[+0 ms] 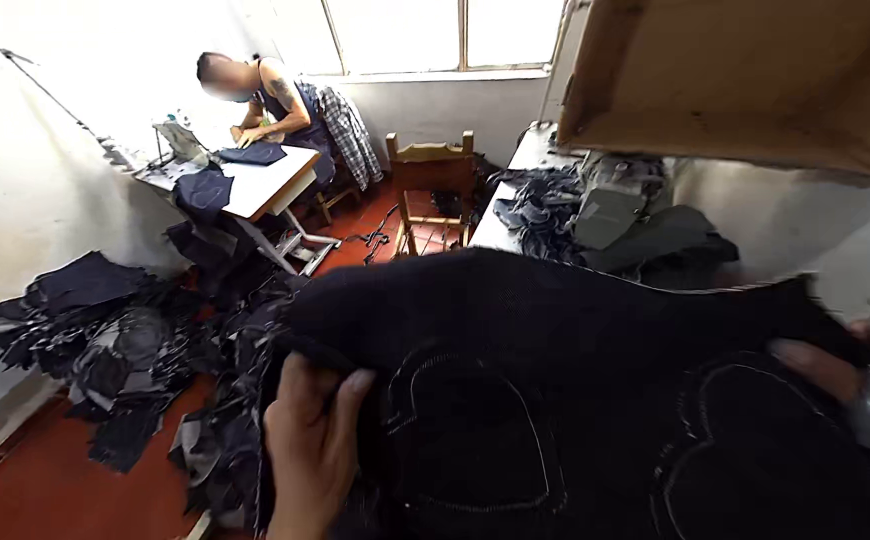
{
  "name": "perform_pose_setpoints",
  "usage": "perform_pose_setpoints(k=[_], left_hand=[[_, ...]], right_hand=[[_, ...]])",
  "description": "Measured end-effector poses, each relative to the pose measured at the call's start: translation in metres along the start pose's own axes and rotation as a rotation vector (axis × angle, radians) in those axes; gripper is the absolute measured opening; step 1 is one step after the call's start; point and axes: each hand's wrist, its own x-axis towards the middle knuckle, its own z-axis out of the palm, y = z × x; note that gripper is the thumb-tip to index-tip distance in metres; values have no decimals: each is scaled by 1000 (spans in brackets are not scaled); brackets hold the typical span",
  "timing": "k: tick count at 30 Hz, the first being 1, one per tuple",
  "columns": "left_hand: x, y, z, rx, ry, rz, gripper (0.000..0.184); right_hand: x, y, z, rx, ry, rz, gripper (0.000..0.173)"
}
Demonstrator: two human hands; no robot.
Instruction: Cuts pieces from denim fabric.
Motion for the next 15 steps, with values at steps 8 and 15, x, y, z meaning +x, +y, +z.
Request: perform_pose_setpoints(k=[8,15], left_hand=[[-31,-123,111,536,-751,-588,81],[14,-113,112,644,-1044,-794,88]], right_hand=[[-31,105,149,-176,124,233,68],[-167,91,256,-76,-29,308,74]])
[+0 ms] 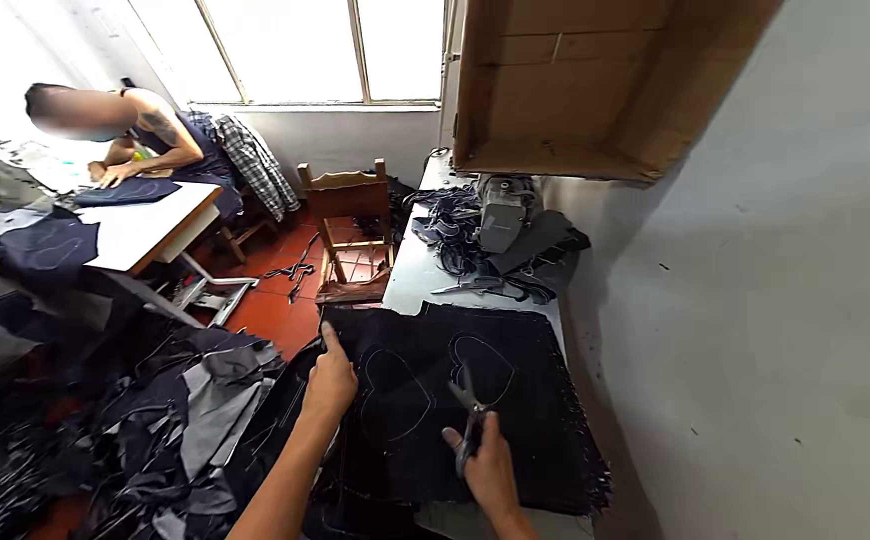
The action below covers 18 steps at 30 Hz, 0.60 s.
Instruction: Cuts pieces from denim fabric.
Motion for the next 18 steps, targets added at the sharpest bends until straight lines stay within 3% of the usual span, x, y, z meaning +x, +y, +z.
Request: perform_pose_setpoints(k=[2,5,8,12,14,16,18], left_hand=[[3,2,-13,150,-67,-49,81],[4,0,-31,306,-83,-22,56],[14,-6,-38,302,-59,24,50],[28,-36,-27,51,-46,196,55],[32,-69,-9,-271,142,325,68],[17,-100,30,-516,663,395,61],[-9,-130,82,-633,995,452,48]], right_hand=[[3,11,13,-74,-40,3,76],[1,4,10,-105,-42,2,78],[-5,-53,6,11,-40,-260,78],[-1,-113,46,191,-326,-612,77],[9,-114,68,299,-446,-605,70],[17,-105,76,322,-483,-540,61],[26,-100,71,301,-516,-519,59]])
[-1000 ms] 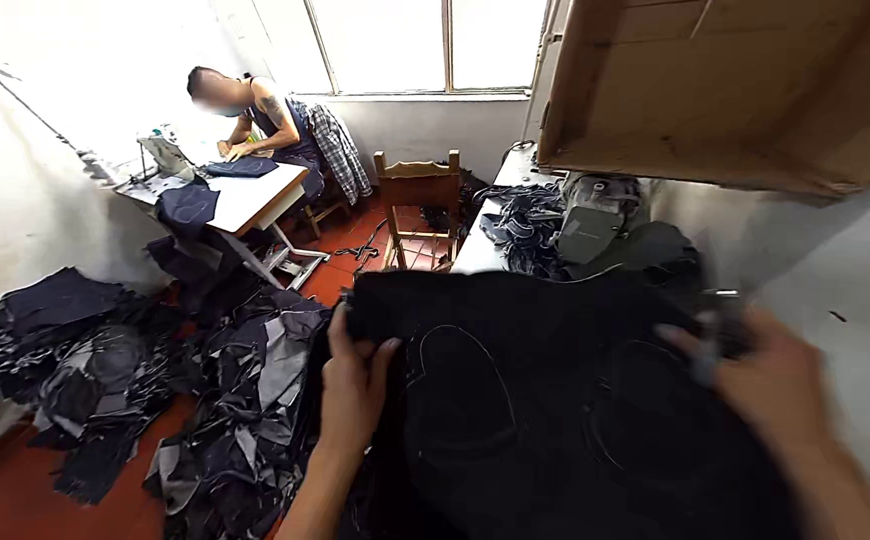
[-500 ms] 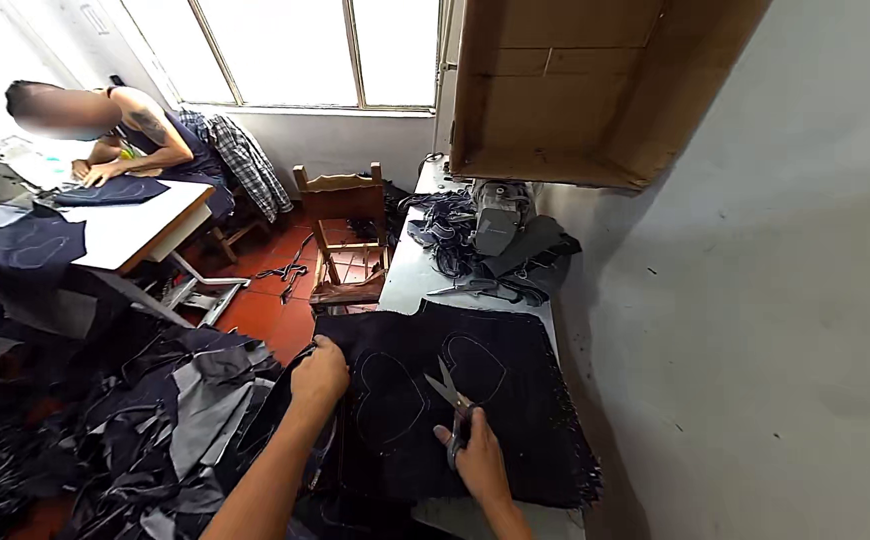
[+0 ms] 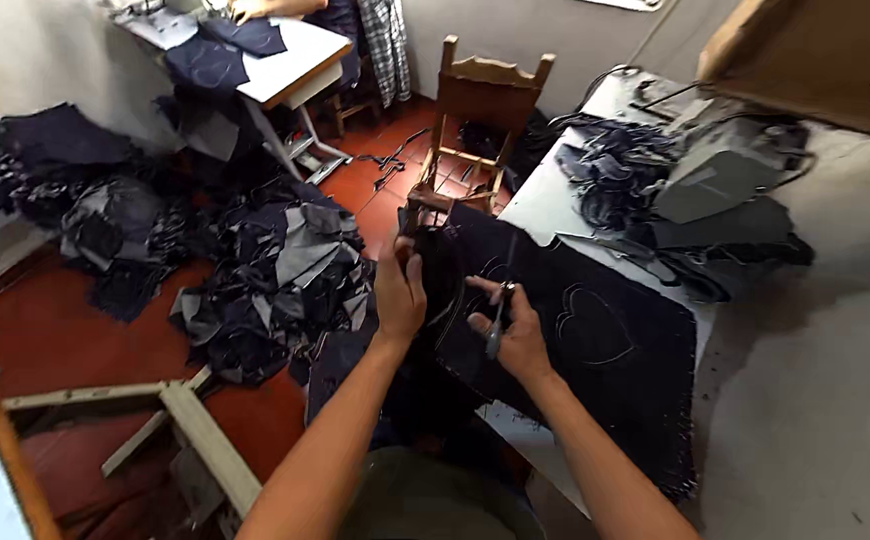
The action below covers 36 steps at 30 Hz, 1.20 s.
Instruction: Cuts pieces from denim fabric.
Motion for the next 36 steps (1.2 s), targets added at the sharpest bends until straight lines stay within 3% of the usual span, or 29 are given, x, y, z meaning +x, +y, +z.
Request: perform_pose_setpoints(k=[2,5,7,11,13,17,20,22,26,28,31,36], left_hand=[[-71,-27,-15,79,55,35,44],[-154,-53,-35,288,-365,-102,44],[-177,-59,-36,305,-574,-198,39],[-161,-69,-26,110,-702,-287,38],[-153,-68,-26,162,-779,-261,35],[-157,-62,-32,208,-748,-27,29],[-160,-55,-42,55,-833,-118,33],[-160,-51,-51,-2,-821,-117,31],[-141,-49,-75,50,-808,72,26],[-128,-45,-83,86,-868,129,27],[-111,-42,-97,84,-969,192,28],[-85,-29,-111,42,-1154,247,32]], right_hand=[[6,-4,-11,12,-79,9,59],[19,-10,-23,83,-178,9,48],[26,-9,-32,65,-257,16,43],[44,-10,-47,16,-380,65,45],[47,-12,-50,32,-419,103,41],[52,-3,-48,89,-312,14,40],[49,-15,-63,53,-256,-44,46],[36,-41,-87,8,-397,46,43],[-9,-59,-112,-75,-1208,631,39],[-26,-50,-107,-187,-1389,765,52],[-37,-41,-95,-268,-1401,826,62],[-20,-54,-70,-311,-1302,707,59]])
